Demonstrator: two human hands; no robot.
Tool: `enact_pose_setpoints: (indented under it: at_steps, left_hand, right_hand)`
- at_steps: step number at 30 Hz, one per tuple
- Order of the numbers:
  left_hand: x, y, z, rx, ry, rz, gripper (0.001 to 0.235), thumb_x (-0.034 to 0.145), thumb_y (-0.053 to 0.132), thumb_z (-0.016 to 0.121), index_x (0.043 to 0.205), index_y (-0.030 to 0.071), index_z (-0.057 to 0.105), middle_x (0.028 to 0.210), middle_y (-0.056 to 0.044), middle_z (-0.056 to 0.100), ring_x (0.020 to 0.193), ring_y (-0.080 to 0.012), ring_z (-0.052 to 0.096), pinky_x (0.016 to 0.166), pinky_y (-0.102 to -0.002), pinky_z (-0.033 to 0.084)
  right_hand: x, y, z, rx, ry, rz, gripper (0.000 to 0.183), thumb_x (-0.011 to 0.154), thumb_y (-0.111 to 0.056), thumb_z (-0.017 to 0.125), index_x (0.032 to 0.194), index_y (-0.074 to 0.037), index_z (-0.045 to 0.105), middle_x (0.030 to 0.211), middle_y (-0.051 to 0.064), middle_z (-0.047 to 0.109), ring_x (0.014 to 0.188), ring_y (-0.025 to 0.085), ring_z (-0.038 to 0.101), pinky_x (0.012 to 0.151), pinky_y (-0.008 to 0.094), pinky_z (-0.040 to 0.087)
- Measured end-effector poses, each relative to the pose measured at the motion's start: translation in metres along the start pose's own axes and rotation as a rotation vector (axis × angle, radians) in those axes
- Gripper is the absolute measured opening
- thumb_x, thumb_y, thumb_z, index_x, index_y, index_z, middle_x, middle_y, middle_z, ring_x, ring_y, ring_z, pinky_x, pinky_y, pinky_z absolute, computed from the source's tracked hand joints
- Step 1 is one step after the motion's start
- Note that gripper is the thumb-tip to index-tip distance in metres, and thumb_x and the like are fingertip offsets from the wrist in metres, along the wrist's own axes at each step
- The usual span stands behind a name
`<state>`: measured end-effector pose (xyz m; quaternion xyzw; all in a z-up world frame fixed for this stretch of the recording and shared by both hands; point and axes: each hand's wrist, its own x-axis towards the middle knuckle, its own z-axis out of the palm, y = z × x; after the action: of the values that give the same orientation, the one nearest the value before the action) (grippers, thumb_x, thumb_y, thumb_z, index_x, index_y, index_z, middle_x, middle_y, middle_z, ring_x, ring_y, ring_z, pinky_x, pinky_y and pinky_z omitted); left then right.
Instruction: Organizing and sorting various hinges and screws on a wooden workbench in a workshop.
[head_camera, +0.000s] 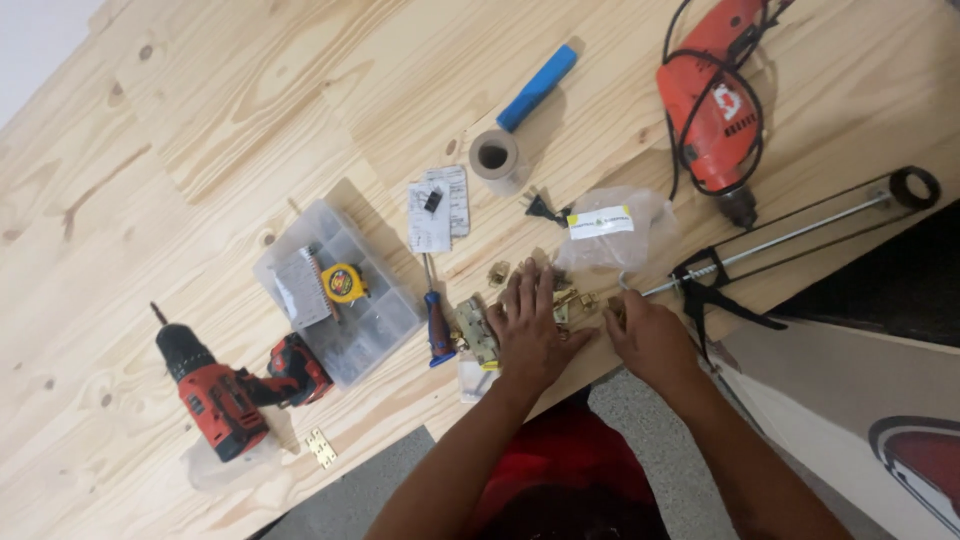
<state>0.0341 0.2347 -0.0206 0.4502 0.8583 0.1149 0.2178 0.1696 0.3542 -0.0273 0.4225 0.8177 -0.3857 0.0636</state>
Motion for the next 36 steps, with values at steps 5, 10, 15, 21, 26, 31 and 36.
enact_pose_setpoints:
  at_steps: [5, 10, 15, 21, 26, 31, 36]
  left_hand:
    - [0.013, -0.012, 0.039, 0.029, 0.124, 0.124, 0.100, 0.078, 0.068, 0.073, 0.151, 0.008, 0.040, 0.162, -0.014, 0.034, 0.150, -0.0360, 0.028, 0.110, -0.062, 0.020]
    - [0.021, -0.004, 0.045, 0.065, 0.254, 0.162, 0.079, 0.091, 0.066, 0.061, 0.147, 0.014, 0.044, 0.141, -0.010, 0.041, 0.138, -0.0401, 0.033, 0.102, -0.064, 0.022]
    - [0.026, -0.013, 0.056, 0.151, 0.346, 0.194, 0.047, 0.091, 0.055, 0.062, 0.121, 0.019, 0.056, 0.114, -0.007, 0.044, 0.116, -0.0398, 0.047, 0.092, -0.060, 0.030]
    - [0.035, -0.036, 0.067, 0.193, 0.564, 0.272, 0.021, 0.081, 0.037, 0.068, 0.089, 0.019, 0.061, 0.098, -0.005, 0.053, 0.093, -0.0309, 0.061, 0.080, -0.051, 0.042]
    - [0.039, -0.055, 0.075, 0.166, 0.672, 0.284, 0.019, 0.082, 0.035, 0.070, 0.082, 0.019, 0.061, 0.091, -0.001, 0.054, 0.082, -0.0251, 0.063, 0.074, -0.044, 0.045]
    - [0.053, -0.074, 0.065, 0.184, 0.422, 0.221, 0.018, 0.084, 0.025, 0.071, 0.081, 0.009, 0.063, 0.081, -0.004, 0.057, 0.085, -0.0257, 0.067, 0.068, -0.039, 0.053]
    - [0.045, -0.038, -0.013, -0.604, 0.296, -0.267, 0.015, 0.091, 0.018, 0.061, 0.094, 0.007, 0.052, 0.082, -0.018, 0.060, 0.085, -0.0409, 0.070, 0.071, -0.047, 0.056]
  right_hand:
    - [-0.001, 0.014, 0.002, 0.572, 0.014, 0.145, 0.033, 0.103, -0.029, 0.060, 0.092, 0.002, 0.065, 0.057, 0.016, 0.064, 0.050, 0.025, 0.064, 0.045, 0.036, 0.050]
    - [0.003, 0.044, 0.031, 1.074, 0.096, 0.311, 0.019, 0.099, -0.017, 0.062, 0.097, 0.002, 0.060, 0.054, 0.018, 0.058, 0.043, 0.021, 0.052, 0.040, 0.032, 0.039]
    - [-0.001, 0.044, 0.040, 1.321, 0.112, 0.366, 0.010, 0.097, -0.013, 0.061, 0.102, -0.005, 0.057, 0.074, 0.018, 0.066, 0.050, 0.016, 0.050, 0.043, 0.029, 0.038]
    - [-0.012, 0.032, 0.038, 1.457, -0.006, 0.297, 0.027, 0.102, -0.016, 0.060, 0.126, -0.006, 0.059, 0.077, 0.010, 0.062, 0.053, 0.014, 0.049, 0.046, 0.027, 0.040]
    - [-0.016, 0.038, 0.064, 1.389, -0.009, 0.304, 0.029, 0.102, -0.014, 0.060, 0.126, 0.003, 0.062, 0.073, 0.013, 0.056, 0.060, 0.019, 0.053, 0.051, 0.030, 0.041]
    - [-0.011, 0.024, 0.072, 1.483, -0.116, 0.425, 0.033, 0.096, -0.007, 0.067, 0.129, -0.002, 0.062, 0.103, 0.020, 0.066, 0.086, 0.028, 0.063, 0.069, 0.040, 0.055]
    - [-0.012, -0.033, 0.038, 1.519, -0.149, 0.454, 0.037, 0.101, -0.013, 0.061, 0.136, -0.002, 0.059, 0.117, 0.024, 0.065, 0.101, 0.032, 0.062, 0.083, 0.048, 0.056]
